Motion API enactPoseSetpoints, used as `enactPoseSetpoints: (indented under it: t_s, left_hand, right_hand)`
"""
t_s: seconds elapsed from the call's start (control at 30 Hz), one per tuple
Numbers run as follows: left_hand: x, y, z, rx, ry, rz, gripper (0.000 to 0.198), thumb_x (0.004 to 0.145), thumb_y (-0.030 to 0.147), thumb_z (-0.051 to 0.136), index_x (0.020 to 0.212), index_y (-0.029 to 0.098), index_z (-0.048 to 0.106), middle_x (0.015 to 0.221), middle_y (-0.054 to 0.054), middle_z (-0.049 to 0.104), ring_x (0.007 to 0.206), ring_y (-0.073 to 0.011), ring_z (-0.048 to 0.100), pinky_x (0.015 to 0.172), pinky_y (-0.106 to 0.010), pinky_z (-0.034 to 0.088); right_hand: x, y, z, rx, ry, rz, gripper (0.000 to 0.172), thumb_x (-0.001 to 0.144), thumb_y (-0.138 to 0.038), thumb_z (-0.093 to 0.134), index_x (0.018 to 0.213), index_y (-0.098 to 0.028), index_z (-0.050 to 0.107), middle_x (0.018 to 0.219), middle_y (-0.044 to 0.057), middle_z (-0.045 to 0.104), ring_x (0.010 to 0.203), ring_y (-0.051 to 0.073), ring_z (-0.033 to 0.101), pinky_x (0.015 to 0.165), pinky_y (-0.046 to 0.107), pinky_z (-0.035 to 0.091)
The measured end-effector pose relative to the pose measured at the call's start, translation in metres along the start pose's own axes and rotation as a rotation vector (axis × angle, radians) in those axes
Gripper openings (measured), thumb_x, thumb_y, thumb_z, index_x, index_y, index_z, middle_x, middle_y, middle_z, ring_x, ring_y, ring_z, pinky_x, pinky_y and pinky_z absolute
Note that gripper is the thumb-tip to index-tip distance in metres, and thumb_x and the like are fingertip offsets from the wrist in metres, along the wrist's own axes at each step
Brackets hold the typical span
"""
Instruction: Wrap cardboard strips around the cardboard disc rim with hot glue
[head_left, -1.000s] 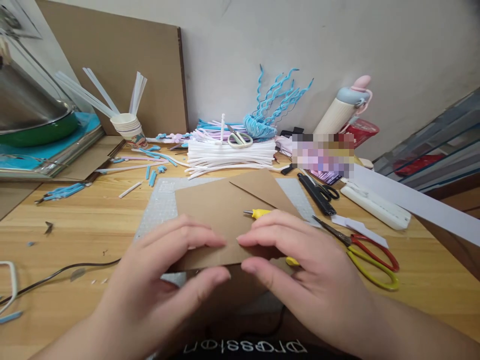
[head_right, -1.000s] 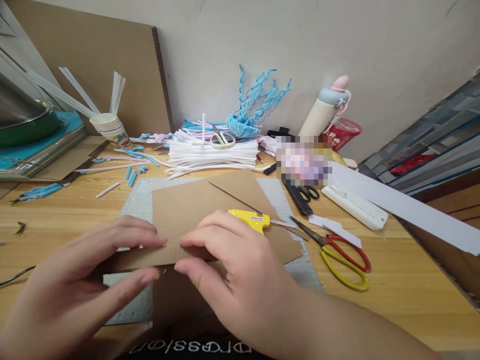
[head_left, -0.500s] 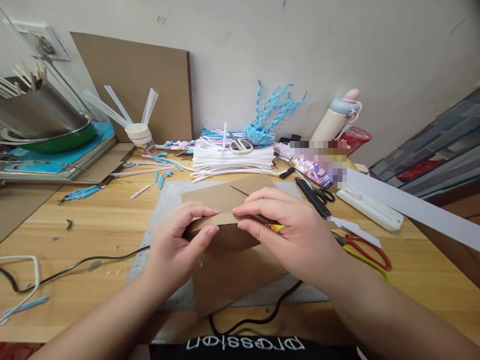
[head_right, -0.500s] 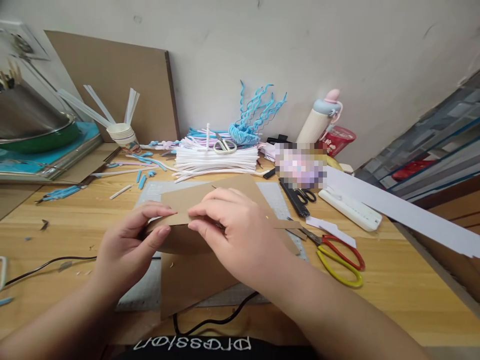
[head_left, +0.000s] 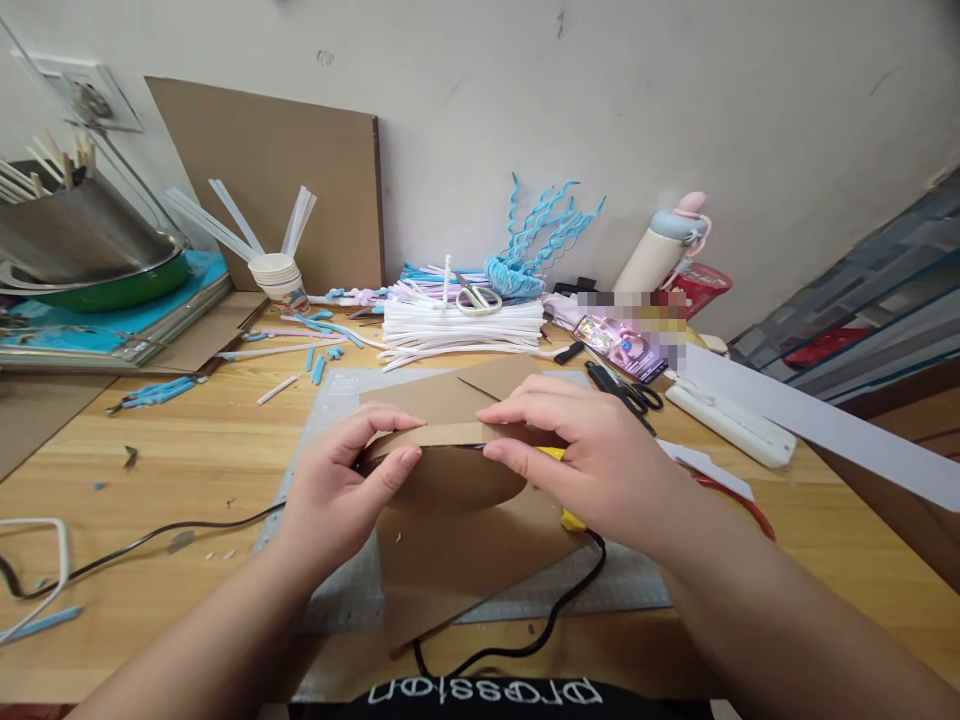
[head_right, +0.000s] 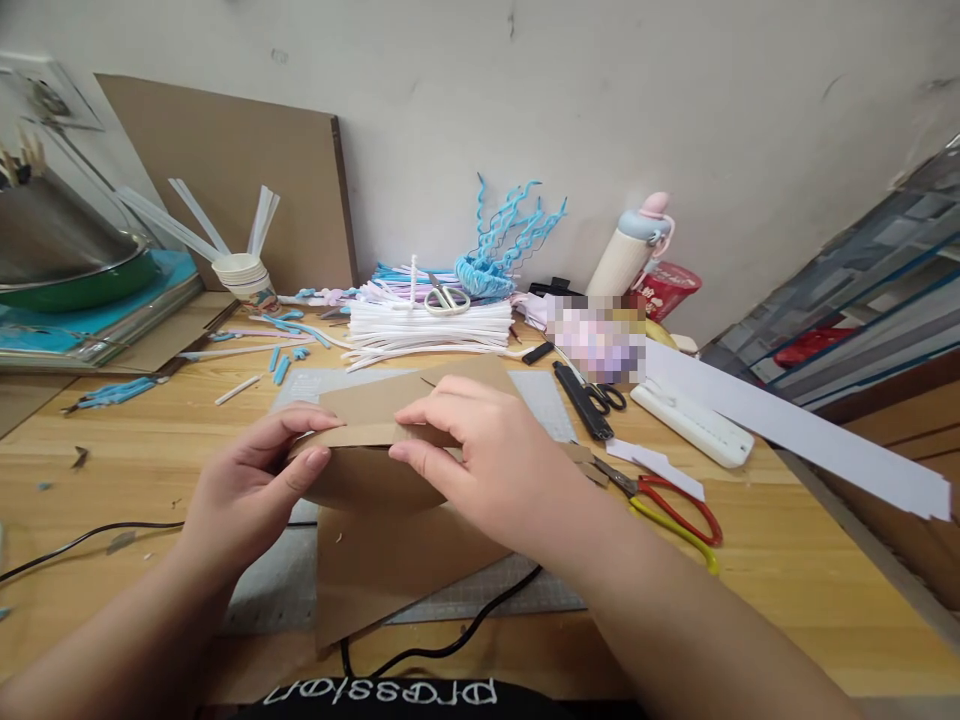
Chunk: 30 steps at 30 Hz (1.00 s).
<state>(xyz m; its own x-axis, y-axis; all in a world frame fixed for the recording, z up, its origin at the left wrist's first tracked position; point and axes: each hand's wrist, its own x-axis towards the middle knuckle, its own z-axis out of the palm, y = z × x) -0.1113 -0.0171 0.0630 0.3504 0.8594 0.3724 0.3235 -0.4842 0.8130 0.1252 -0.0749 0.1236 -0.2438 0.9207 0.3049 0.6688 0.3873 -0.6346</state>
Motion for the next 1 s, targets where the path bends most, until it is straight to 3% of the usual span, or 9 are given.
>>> enactPoseSetpoints:
  t_s: [0.2, 0.47, 0.67, 1.0]
  left_hand:
    - [0.001, -0.002, 0.002, 0.013, 0.013, 0.003, 0.017, 0.09, 0.039, 0.064, 0.099, 0.026, 0.07, 0.097, -0.002, 0.074, 0.091, -0.0202, 0.07, 0.081, -0.032, 0.056]
    - [0.001, -0.002, 0.003, 0.025, 0.024, -0.008, 0.019, 0.09, 0.041, 0.064, 0.098, 0.025, 0.071, 0.096, -0.003, 0.075, 0.09, -0.0213, 0.07, 0.081, -0.035, 0.058]
    - [0.001, -0.002, 0.002, 0.013, 0.024, -0.009, 0.018, 0.089, 0.041, 0.065, 0.097, 0.026, 0.071, 0.096, -0.003, 0.075, 0.09, -0.0213, 0.07, 0.081, -0.035, 0.058]
    - [0.002, -0.008, 0.001, -0.02, 0.044, -0.048, 0.02, 0.087, 0.043, 0.066, 0.095, 0.025, 0.071, 0.095, -0.003, 0.075, 0.089, -0.0215, 0.07, 0.078, -0.033, 0.056]
  right_hand:
    - [0.001, -0.002, 0.0, -0.034, -0.008, 0.043, 0.013, 0.095, -0.021, 0.066, 0.098, -0.02, 0.078, 0.084, 0.001, 0.069, 0.076, 0.016, 0.065, 0.069, 0.03, 0.05]
    - [-0.004, 0.004, 0.011, 0.093, 0.029, 0.126, 0.014, 0.093, -0.022, 0.067, 0.1, -0.021, 0.079, 0.099, 0.004, 0.074, 0.087, 0.018, 0.07, 0.076, 0.032, 0.055]
    - [-0.006, 0.009, 0.017, 0.156, 0.067, 0.245, 0.007, 0.088, -0.026, 0.072, 0.09, -0.022, 0.078, 0.095, 0.004, 0.076, 0.085, 0.021, 0.07, 0.07, 0.035, 0.056]
    - [-0.015, 0.015, 0.02, 0.17, 0.11, 0.227, 0.011, 0.088, -0.022, 0.07, 0.094, -0.022, 0.08, 0.1, 0.006, 0.076, 0.092, 0.022, 0.073, 0.073, 0.035, 0.06]
